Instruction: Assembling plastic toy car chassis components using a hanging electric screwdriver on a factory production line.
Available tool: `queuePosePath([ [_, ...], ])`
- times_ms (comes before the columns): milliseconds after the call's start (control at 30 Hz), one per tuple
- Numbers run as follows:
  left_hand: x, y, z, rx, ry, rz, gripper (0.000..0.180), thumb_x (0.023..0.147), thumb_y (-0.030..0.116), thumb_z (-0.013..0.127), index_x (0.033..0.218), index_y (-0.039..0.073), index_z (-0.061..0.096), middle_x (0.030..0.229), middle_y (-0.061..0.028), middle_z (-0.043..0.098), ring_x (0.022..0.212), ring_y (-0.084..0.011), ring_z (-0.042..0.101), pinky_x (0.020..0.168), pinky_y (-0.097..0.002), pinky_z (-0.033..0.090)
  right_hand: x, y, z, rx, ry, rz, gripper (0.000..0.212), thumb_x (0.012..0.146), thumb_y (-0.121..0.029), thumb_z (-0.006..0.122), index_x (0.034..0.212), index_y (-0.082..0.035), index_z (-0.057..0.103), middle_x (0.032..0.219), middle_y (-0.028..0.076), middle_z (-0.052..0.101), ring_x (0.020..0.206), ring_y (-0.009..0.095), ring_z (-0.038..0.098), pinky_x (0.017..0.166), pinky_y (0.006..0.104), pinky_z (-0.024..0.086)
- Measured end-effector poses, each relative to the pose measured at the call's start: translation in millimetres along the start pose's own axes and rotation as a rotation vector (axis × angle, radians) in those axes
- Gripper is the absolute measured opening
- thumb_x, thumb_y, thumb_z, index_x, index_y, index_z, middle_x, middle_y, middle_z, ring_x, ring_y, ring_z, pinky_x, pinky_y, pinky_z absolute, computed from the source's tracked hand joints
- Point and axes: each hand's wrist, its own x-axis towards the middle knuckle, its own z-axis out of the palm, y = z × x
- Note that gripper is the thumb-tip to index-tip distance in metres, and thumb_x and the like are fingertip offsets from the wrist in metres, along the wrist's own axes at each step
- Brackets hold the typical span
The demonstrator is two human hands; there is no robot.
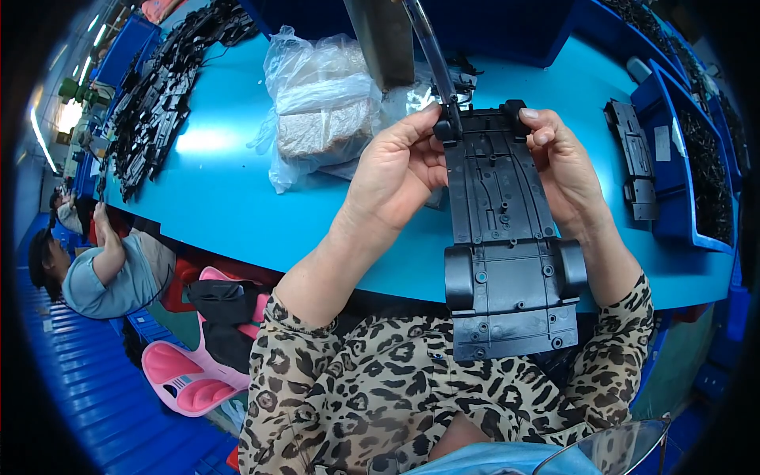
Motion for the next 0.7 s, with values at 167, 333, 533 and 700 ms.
queuePosePath([
  [167,-0.7,-0.3,-0.2,-0.04,-0.017,0.0,0.019,0.083,0.019,0.049,0.086,0.002,0.054,0.073,-0.0069,0.057,0.062,-0.0152,0.056,0.05,-0.0278,0.049,-2.6,-0.8,1.4,-0.009,-0.008,-0.005,0.011,0.072,-0.014,0.062,0.066,-0.015,0.053,0.062,-0.009,0.042,0.057,-0.001,0.038,0.059,0.0133,0.035],
  [333,-2.4,0.7,2.6,-0.006,-0.004,0.02,0.018,0.082,0.019,0.049,0.086,0.002,0.054,0.074,-0.007,0.057,0.061,-0.0151,0.055,0.051,-0.0278,0.049,-1.4,0.1,-0.6,-0.009,-0.014,-0.012,0.01,0.071,-0.015,0.063,0.066,-0.015,0.054,0.063,-0.009,0.042,0.059,-0.001,0.038,0.061,0.0127,0.033],
  [533,-1.5,0.5,0.1,-0.029,-0.049,-0.001,0.018,0.082,0.02,0.05,0.086,0.003,0.054,0.073,-0.0061,0.057,0.061,-0.0141,0.054,0.051,-0.0272,0.048,-1.7,0.0,-1.4,-0.008,-0.011,0.008,0.009,0.071,-0.015,0.063,0.067,-0.015,0.055,0.064,-0.009,0.042,0.058,0.0,0.038,0.061,0.0125,0.033],
  [700,-0.9,0.8,-1.7,-0.026,-0.061,-0.001,0.018,0.082,0.02,0.05,0.086,0.003,0.055,0.073,-0.0057,0.057,0.061,-0.0139,0.054,0.051,-0.0269,0.048,-0.5,0.1,-3.9,-0.031,-0.032,-0.004,0.009,0.072,-0.015,0.063,0.066,-0.016,0.055,0.066,-0.009,0.043,0.06,-0.001,0.039,0.063,0.0125,0.033],
])
